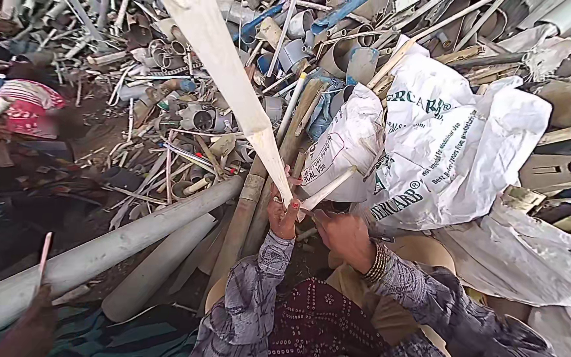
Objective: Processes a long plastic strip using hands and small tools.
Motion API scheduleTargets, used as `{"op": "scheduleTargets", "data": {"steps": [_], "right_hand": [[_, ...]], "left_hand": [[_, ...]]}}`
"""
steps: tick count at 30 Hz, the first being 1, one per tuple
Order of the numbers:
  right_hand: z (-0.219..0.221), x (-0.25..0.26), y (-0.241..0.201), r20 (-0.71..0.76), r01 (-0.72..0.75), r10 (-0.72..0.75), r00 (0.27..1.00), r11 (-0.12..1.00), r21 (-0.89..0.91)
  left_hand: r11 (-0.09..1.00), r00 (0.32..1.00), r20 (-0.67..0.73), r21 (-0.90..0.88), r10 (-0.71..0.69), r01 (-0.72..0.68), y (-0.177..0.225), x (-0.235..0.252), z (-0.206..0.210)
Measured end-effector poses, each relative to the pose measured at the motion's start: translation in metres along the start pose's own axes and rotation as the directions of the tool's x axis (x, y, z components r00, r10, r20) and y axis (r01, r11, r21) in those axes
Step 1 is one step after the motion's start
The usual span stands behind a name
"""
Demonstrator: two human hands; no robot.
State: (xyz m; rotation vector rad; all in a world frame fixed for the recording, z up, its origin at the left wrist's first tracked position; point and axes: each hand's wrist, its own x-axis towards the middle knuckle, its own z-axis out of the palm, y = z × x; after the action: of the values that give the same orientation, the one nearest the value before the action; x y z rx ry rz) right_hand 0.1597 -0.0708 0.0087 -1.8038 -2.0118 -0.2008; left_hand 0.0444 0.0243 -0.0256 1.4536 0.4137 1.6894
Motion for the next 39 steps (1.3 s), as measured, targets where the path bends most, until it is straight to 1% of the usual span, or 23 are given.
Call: {"op": "scheduleTargets", "data": {"steps": [1,2,3,5,7,8,10,11,13,14,15,17,18,21,22,23,25,28,29,32,33,36,39], "right_hand": [[0.002,-0.005,-0.005,-0.025,0.041,-0.041,0.999,0.999,0.002],[0.001,-0.005,-0.005,0.008,0.027,-0.027,1.0,0.999,0.033],[-0.001,-0.003,0.0,0.062,-0.031,0.027,0.998,0.997,0.069],[0.0,0.003,0.006,0.074,-0.087,0.082,0.994,0.995,0.056],[0.006,-0.003,-0.001,-0.028,0.012,-0.011,1.0,0.999,0.034],[0.007,-0.007,-0.004,-0.025,0.026,-0.025,0.999,0.998,0.049],[0.002,-0.003,0.0,0.104,-0.089,0.079,0.991,0.991,0.102],[0.001,0.0,0.003,0.127,-0.132,0.12,0.985,0.987,0.091],[0.0,-0.001,-0.003,0.089,-0.09,0.084,0.992,0.994,0.064],[0.001,-0.006,-0.007,0.057,-0.043,0.039,0.998,0.997,0.064],[0.002,-0.008,-0.008,0.056,-0.038,0.034,0.998,0.996,0.075],[0.003,-0.002,0.003,0.099,-0.139,0.129,0.987,0.985,0.104],[0.004,0.001,0.005,0.089,-0.162,0.153,0.984,0.982,0.094],[0.01,-0.005,-0.007,-0.012,-0.044,0.045,0.999,0.995,0.093],[0.009,-0.006,-0.007,0.018,-0.06,0.058,0.998,0.991,0.122],[0.009,-0.004,-0.003,0.066,-0.116,0.107,0.992,0.981,0.156],[0.014,0.003,0.007,0.047,-0.179,0.174,0.984,0.973,0.146],[0.022,-0.006,-0.004,-0.1,-0.042,0.058,0.993,0.987,0.152],[0.024,-0.008,-0.002,-0.125,-0.035,0.055,0.991,0.987,0.157],[0.033,0.0,0.019,-0.099,-0.185,0.2,0.975,0.972,0.147],[0.033,0.001,0.022,-0.087,-0.198,0.211,0.974,0.971,0.134],[0.031,-0.006,0.015,-0.144,-0.097,0.115,0.983,0.987,0.131],[0.039,-0.008,0.024,-0.157,-0.166,0.189,0.969,0.975,0.151]], "left_hand": [[1.0,1.0,0.009,0.013,0.004,-0.004,0.0,-0.001,-0.001],[1.0,1.0,0.02,0.025,0.005,-0.005,0.0,-0.002,-0.001],[1.0,1.0,0.024,0.026,0.0,-0.001,0.0,-0.003,-0.001],[1.0,1.0,-0.002,-0.004,-0.016,0.016,0.0,0.0,0.001],[0.999,0.999,-0.034,-0.027,-0.031,0.03,0.0,0.0,0.001],[0.999,0.999,-0.034,-0.013,-0.035,0.035,0.0,-0.003,0.0],[0.999,0.999,-0.014,0.018,-0.033,0.034,0.0,-0.005,0.0],[0.999,0.999,-0.019,0.019,-0.037,0.037,0.0,-0.004,0.0],[0.999,0.998,-0.035,0.003,-0.043,0.043,0.0,-0.001,0.001],[0.999,0.999,-0.03,0.004,-0.042,0.042,0.0,-0.003,0.001],[0.999,0.999,-0.013,0.01,-0.032,0.032,-0.001,-0.004,0.0],[1.0,1.0,0.013,0.021,-0.012,0.012,-0.002,-0.004,0.0],[1.0,1.0,0.003,0.018,-0.013,0.013,-0.002,-0.002,0.001],[0.999,0.999,-0.034,0.001,-0.038,0.038,-0.001,-0.002,0.001],[0.999,0.998,-0.039,0.002,-0.046,0.047,-0.001,-0.004,0.001],[0.999,0.998,-0.043,0.004,-0.052,0.052,0.0,-0.003,0.001],[0.997,0.994,-0.078,-0.027,-0.074,0.072,0.002,0.001,0.003],[0.992,0.985,-0.129,-0.068,-0.117,0.109,0.005,0.002,0.004],[0.991,0.984,-0.132,-0.069,-0.12,0.112,0.004,0.001,0.005],[0.991,0.983,-0.141,-0.087,-0.117,0.105,0.003,0.003,0.005],[0.99,0.98,-0.156,-0.089,-0.123,0.11,0.004,0.004,0.006],[0.989,0.978,-0.162,-0.083,-0.134,0.122,0.006,0.005,0.007],[0.986,0.969,-0.194,-0.095,-0.153,0.136,0.008,0.007,0.008]]}}
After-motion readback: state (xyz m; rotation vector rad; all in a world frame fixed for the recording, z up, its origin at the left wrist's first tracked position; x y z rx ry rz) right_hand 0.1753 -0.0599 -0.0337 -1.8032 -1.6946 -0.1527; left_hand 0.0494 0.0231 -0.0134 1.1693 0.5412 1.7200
